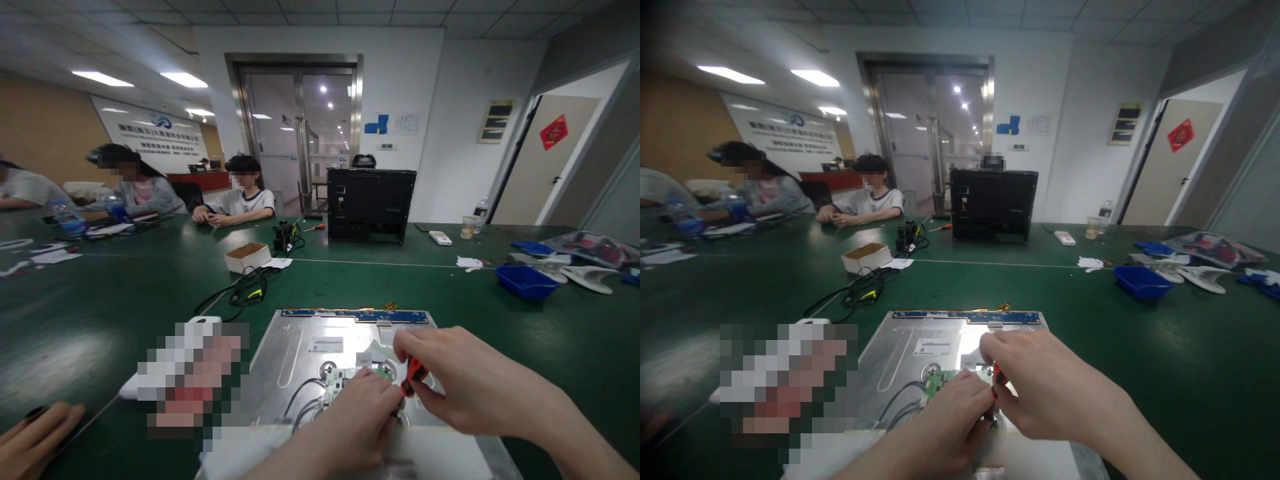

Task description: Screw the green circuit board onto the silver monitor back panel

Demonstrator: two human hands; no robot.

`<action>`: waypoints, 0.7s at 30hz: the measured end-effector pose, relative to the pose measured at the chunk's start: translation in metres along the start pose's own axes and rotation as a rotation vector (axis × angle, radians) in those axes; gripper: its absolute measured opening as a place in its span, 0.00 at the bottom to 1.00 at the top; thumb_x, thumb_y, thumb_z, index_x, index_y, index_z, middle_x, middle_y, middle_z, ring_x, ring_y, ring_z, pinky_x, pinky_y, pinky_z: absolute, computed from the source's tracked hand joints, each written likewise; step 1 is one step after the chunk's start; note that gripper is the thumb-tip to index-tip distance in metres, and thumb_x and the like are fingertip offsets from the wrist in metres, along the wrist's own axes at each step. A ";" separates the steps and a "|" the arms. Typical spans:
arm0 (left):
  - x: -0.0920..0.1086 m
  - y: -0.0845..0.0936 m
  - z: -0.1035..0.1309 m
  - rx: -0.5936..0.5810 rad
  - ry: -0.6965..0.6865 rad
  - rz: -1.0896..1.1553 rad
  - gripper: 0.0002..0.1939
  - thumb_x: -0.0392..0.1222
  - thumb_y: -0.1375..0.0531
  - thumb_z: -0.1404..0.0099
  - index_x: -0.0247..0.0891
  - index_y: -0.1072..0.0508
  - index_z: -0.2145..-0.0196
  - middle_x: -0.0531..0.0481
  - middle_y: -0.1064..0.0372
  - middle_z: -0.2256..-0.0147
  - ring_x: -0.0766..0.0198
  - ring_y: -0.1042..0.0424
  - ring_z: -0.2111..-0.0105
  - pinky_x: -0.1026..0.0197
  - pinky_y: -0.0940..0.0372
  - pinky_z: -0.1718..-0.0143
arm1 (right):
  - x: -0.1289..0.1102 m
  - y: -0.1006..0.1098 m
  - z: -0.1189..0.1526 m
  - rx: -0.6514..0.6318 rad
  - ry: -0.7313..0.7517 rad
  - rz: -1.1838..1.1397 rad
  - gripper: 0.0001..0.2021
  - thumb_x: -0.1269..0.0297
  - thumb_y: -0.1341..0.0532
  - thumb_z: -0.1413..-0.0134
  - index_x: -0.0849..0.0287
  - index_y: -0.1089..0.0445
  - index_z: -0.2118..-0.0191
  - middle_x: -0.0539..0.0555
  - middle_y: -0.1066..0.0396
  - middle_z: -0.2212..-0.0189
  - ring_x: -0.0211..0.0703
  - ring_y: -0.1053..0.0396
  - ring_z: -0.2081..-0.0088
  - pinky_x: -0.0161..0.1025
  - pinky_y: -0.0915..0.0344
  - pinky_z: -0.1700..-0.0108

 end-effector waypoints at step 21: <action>0.001 0.002 0.001 0.007 0.002 -0.011 0.10 0.32 0.43 0.41 0.39 0.37 0.61 0.49 0.30 0.59 0.58 0.31 0.60 0.58 0.40 0.57 | 0.008 -0.006 0.000 -0.021 -0.056 0.024 0.07 0.71 0.41 0.46 0.53 0.35 0.61 0.49 0.26 0.68 0.46 0.29 0.68 0.36 0.50 0.72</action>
Point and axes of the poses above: each hand's wrist, its own z-axis away from the middle knuckle, its own y-axis out of the back of the hand, x = y × z, the point moved 10 cm from there along -z, towards the middle knuckle
